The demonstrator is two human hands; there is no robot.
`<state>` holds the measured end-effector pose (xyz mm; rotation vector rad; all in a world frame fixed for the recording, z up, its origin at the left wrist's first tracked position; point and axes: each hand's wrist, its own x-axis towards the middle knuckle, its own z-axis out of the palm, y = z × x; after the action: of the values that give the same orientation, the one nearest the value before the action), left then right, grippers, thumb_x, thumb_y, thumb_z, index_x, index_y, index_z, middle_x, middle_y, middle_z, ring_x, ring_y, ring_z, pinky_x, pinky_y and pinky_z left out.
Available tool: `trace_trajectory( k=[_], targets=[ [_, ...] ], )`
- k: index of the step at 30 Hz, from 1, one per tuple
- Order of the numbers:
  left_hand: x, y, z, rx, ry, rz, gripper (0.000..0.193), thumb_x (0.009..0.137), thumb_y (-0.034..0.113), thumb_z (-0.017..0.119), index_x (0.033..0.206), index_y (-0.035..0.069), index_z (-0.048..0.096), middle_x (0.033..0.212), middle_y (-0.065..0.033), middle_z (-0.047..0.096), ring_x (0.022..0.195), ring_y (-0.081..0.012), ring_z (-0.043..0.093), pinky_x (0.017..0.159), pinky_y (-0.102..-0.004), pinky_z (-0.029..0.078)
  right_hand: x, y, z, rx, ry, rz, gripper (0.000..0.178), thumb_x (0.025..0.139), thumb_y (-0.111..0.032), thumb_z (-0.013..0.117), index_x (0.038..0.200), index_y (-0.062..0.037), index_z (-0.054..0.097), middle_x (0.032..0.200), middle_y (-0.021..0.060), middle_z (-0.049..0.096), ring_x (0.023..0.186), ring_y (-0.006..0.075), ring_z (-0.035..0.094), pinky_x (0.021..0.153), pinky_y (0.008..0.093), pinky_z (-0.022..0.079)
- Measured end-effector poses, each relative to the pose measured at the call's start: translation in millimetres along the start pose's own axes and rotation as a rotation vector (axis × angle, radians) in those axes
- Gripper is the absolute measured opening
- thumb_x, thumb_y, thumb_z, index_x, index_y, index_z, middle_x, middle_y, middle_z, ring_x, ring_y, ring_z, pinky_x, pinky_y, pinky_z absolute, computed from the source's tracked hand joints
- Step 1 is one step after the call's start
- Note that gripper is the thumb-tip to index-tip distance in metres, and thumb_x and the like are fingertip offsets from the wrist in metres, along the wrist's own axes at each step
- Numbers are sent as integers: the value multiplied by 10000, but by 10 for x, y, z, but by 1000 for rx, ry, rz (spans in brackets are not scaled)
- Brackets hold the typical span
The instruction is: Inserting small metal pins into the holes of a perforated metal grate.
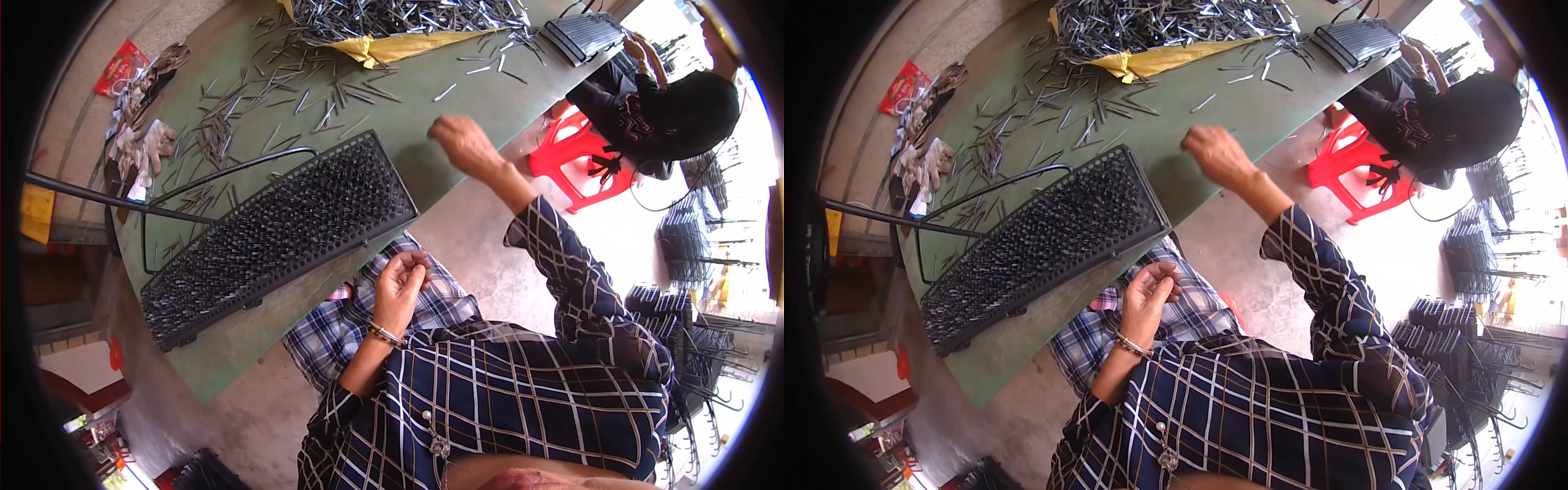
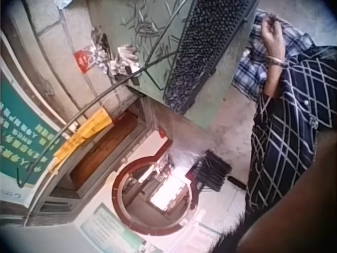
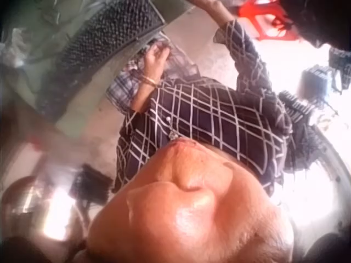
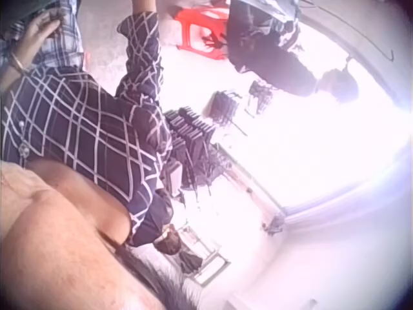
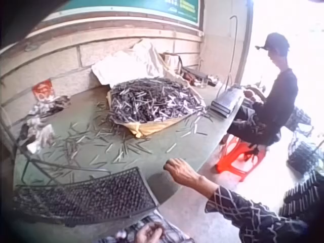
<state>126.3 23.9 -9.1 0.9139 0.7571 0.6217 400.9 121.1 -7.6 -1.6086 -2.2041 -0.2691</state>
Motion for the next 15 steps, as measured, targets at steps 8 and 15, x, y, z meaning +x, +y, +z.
trace_trajectory(
  k=[8, 15],
  targets=[
    [-18, -22, -25, 9, 3, -14, 167, 877, 42, 498, 1036, 24, 548, 912, -26, 609, 743, -68, 568, 638, -194, 468, 148, 857, 39, -23, -101, 211, 301, 809, -35, 456, 1099, -45, 538, 1058, 130, 511, 964, 311, 525, 830, 383, 425],
    [61, -44, -68, -13, -7, 3, 165, 876, 35, 492, 1030, 22, 549, 906, -27, 610, 737, -66, 567, 644, -199, 470, -96, 442, -403, 40, -402, 378, 282, 841, -127, 497, 1099, -26, 545, 1058, 159, 496, 984, 320, 514, 823, 383, 430]
  ],
)
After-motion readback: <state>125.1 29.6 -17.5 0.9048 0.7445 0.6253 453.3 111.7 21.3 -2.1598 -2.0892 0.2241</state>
